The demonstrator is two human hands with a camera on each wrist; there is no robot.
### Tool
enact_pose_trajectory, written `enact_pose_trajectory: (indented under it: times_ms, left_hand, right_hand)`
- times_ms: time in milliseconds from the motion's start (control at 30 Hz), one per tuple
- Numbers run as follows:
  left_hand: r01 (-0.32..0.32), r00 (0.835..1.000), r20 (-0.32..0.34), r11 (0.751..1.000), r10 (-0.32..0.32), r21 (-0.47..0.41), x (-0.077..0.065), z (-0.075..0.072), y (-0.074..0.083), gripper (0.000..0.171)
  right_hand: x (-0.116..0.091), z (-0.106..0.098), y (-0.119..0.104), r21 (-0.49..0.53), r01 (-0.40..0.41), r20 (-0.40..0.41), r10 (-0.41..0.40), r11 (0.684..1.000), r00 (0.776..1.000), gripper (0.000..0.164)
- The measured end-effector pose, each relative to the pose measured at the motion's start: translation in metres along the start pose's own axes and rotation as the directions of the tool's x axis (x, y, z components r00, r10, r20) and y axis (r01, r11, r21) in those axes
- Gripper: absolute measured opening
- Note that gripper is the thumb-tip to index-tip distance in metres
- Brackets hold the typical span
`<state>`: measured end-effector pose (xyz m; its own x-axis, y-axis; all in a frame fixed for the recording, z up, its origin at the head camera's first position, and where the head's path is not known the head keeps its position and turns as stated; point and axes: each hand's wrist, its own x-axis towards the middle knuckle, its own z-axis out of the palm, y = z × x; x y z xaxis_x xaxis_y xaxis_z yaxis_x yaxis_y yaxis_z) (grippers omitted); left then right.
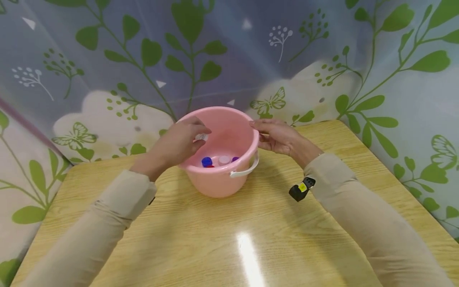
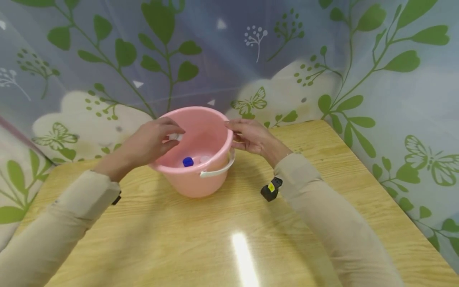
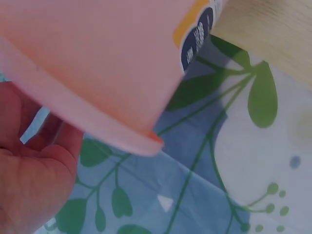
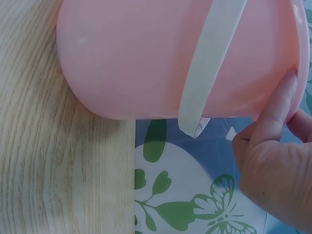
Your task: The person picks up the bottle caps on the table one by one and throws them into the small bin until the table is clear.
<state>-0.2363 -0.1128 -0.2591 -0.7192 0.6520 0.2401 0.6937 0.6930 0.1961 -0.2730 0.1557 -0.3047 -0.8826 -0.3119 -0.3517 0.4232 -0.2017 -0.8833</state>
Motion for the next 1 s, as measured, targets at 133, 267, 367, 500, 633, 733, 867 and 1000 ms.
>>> enact_pose_trajectory:
  times_ms: [133,267,367,500,633,733,867,1000]
  left_hand:
    - [-0.086,0.996,-0.006,0.996,0.086,0.01,0.005,0.011,-0.002,0.022]
    - [-0.12,0.993,0.0,0.993,0.12,-0.002,0.005,0.018,-0.003,0.022]
    - [-0.094,0.995,0.024,0.995,0.095,-0.02,0.004,0.018,-0.002,0.022]
    - [-0.076,0.997,0.031,0.997,0.076,-0.007,0.002,0.018,-0.003,0.023]
    - [-0.012,1.0,-0.007,0.999,0.012,0.034,-0.001,0.015,-0.004,0.026]
    - [0.098,0.992,-0.087,0.994,-0.094,0.04,-0.007,0.011,-0.005,0.03]
    - [0.184,0.944,-0.281,0.983,-0.175,0.006,-0.019,0.006,-0.01,0.031]
    - [0.209,0.874,-0.441,0.977,-0.202,-0.034,-0.039,0.009,-0.02,0.034]
  right_hand:
    - [0.001,0.0,0.002,0.016,0.0,0.003,0.0,1.0,1.0,0.031]
    - [0.001,0.001,0.003,0.027,0.003,0.007,-0.003,1.0,1.0,0.031]
    - [0.0,0.001,0.003,0.027,0.005,0.013,-0.005,1.0,1.0,0.034]
    - [0.001,0.002,0.003,0.025,0.005,0.02,-0.005,1.0,1.0,0.037]
    - [0.002,0.001,0.004,0.017,0.004,0.027,-0.005,1.0,1.0,0.039]
    - [0.001,-0.002,0.007,-0.02,0.017,0.04,-0.016,1.0,0.999,0.042]
    - [-0.003,-0.012,0.011,-0.047,0.049,0.027,-0.048,0.998,0.998,0.044]
    - [-0.01,-0.028,0.01,-0.096,0.1,-0.026,-0.103,0.99,0.994,0.043]
